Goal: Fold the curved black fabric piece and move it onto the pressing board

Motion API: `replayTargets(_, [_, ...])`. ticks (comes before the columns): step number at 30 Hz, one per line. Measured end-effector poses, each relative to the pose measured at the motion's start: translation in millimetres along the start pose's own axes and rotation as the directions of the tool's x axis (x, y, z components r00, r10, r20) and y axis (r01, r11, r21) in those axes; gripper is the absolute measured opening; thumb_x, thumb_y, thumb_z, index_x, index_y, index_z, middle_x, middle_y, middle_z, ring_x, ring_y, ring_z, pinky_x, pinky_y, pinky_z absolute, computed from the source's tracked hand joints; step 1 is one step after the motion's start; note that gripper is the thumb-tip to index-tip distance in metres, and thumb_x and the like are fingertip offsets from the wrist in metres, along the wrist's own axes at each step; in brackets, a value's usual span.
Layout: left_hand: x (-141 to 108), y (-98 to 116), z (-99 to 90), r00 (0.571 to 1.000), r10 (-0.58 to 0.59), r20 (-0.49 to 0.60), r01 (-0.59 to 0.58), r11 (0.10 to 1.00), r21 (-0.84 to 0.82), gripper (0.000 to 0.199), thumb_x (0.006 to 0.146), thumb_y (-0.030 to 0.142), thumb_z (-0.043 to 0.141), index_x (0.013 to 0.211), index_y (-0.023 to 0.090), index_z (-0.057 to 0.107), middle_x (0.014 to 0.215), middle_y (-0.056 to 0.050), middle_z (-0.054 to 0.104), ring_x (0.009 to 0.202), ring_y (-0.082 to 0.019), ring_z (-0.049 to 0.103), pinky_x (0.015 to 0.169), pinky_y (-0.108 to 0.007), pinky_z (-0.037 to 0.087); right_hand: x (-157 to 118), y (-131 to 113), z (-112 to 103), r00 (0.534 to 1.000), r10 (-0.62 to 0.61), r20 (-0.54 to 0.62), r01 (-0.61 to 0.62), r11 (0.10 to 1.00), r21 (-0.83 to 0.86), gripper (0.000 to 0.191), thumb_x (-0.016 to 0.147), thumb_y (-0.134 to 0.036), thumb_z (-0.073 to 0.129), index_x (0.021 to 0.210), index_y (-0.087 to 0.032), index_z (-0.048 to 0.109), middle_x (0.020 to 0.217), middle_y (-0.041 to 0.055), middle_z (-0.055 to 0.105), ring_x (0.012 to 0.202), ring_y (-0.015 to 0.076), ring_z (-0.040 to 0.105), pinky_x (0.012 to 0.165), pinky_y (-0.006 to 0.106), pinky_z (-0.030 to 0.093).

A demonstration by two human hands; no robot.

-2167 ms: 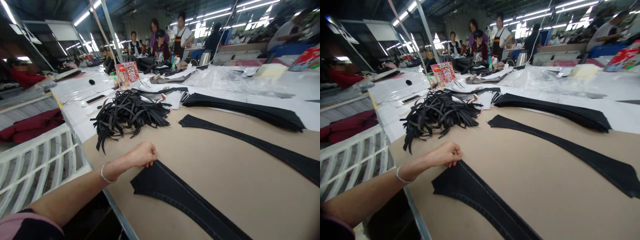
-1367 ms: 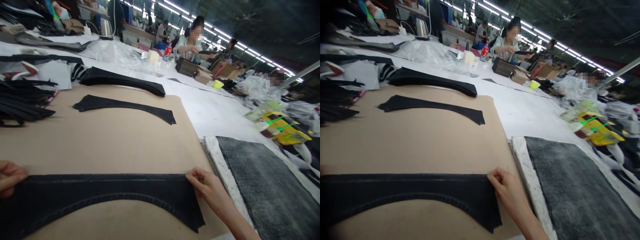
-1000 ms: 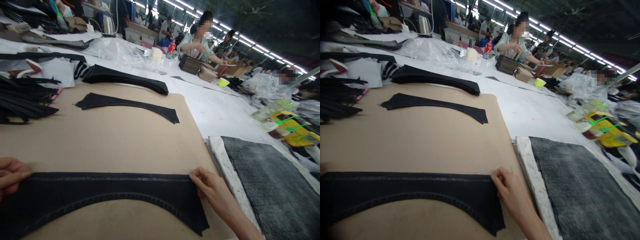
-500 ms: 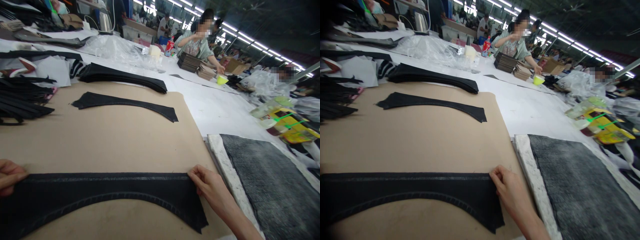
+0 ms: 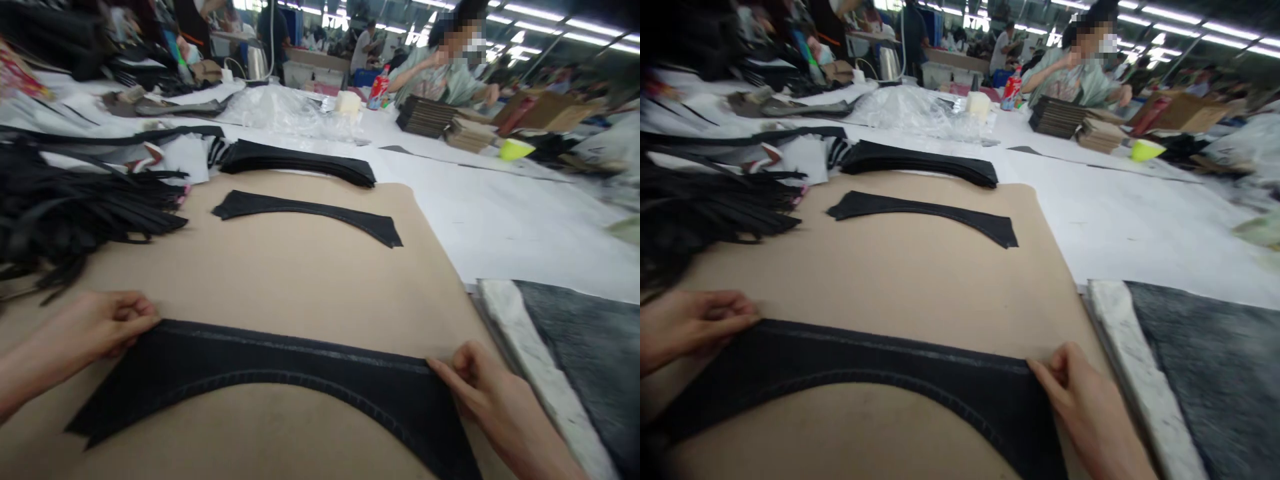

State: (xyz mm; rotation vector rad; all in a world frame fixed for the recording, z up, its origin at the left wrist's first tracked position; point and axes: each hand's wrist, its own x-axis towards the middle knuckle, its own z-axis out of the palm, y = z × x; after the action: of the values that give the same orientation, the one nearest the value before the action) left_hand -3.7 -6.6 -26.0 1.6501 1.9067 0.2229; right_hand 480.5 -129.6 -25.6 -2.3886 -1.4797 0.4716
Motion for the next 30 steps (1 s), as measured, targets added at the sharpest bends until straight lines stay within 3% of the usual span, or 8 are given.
replayTargets(3, [2.6,9.3,-14.9,0.992,-0.028,0.119,0.022,0.998,0.052,0.026,0.079,0.042,0.048,0.074,0.017,0.051,0.052,0.009,0.048,0.051,-0.008,0.041,0.054,-0.017,0.025,3.0,10.3,3.9,0.998,-0.06,-0.026,0.061,0.997,0.044,0.039,0.073,-0.064,0.049,0.073,-0.027,0.037,0.048,-0.0041,0.047,0.041,0.0175,0.046,0.042,0.029,0.033])
replayTargets(8, [-2.8,13.0,-21.3,0.997,0.05,-0.06,-0.042,0.992,0.119,0.021,0.08,0.037,0.051,0.079,0.019,0.041,0.054,0.012,0.038,0.053,-0.006,0.037,0.057,-0.015,0.022,-0.4,15.2,7.9,0.989,-0.15,-0.005,0.15,0.987,0.056,0.038,0.08,-0.064,0.045,0.076,-0.026,0.042,0.053,-0.0032,0.049,0.046,0.0176,0.049,0.045,0.028,0.037])
replayTargets(11, [-8.0,13.9,-20.7,0.989,0.143,-0.036,-0.142,0.99,0.02,0.012,0.084,0.03,0.045,0.084,0.019,0.042,0.063,0.01,0.043,0.059,-0.008,0.043,0.06,-0.016,0.03,-1.7,13.0,8.4,0.979,-0.203,-0.011,0.204,0.977,0.068,0.035,0.083,-0.06,0.043,0.078,-0.025,0.046,0.062,-0.0004,0.054,0.053,0.0185,0.053,0.049,0.029,0.04])
replayTargets(13, [-15.1,24.0,-18.0,0.956,0.234,-0.178,-0.225,0.972,0.067,0.013,0.086,0.025,0.042,0.093,0.017,0.048,0.077,0.004,0.052,0.071,-0.012,0.05,0.069,-0.022,0.038,-1.5,10.9,7.8,0.969,-0.246,-0.006,0.246,0.967,0.068,0.033,0.084,-0.057,0.042,0.079,-0.025,0.048,0.067,0.0013,0.057,0.058,0.0192,0.055,0.052,0.03,0.041])
replayTargets(16, [-32.8,59.9,-2.6,0.781,0.542,-0.31,-0.478,0.839,0.262,0.024,0.091,0.019,0.039,0.109,0.019,0.054,0.106,-0.004,0.054,0.096,-0.018,0.053,0.087,-0.031,0.04,-0.9,8.9,7.0,0.952,-0.306,-0.009,0.306,0.951,0.033,0.029,0.087,-0.051,0.042,0.079,-0.024,0.049,0.072,0.0023,0.059,0.064,0.0198,0.056,0.057,0.031,0.04])
replayTargets(19, [-50.7,109.0,28.4,0.534,0.845,0.003,-0.819,0.516,0.249,0.036,0.093,0.007,0.034,0.117,0.024,0.053,0.113,-0.003,0.055,0.102,-0.016,0.052,0.089,-0.028,0.042,-0.7,7.2,6.5,0.939,-0.34,-0.046,0.34,0.94,-0.012,0.024,0.089,-0.045,0.042,0.078,-0.024,0.049,0.072,0.0025,0.059,0.064,0.0201,0.055,0.06,0.032,0.037])
replayTargets(22, [-58.9,147.5,62.6,0.365,0.881,0.301,-0.927,0.312,0.21,0.034,0.093,0.005,0.038,0.117,0.023,0.052,0.106,-0.002,0.059,0.092,-0.017,0.053,0.084,-0.03,0.045,-2.6,1.9,4.6,0.931,-0.357,-0.076,0.354,0.934,-0.053,0.02,0.088,-0.04,0.042,0.077,-0.024,0.05,0.072,0.0025,0.059,0.065,0.0208,0.055,0.061,0.033,0.035])
replayTargets(30, [-52.7,158.1,97.6,0.295,0.839,0.457,-0.923,0.127,0.363,0.029,0.095,0.01,0.046,0.123,0.013,0.05,0.108,-0.006,0.061,0.09,-0.019,0.054,0.084,-0.033,0.048,-4.9,-4.4,2.7,0.934,-0.341,-0.104,0.339,0.94,-0.03,0.013,0.086,-0.031,0.046,0.075,-0.024,0.05,0.072,0.0012,0.058,0.068,0.0204,0.054,0.062,0.033,0.032])
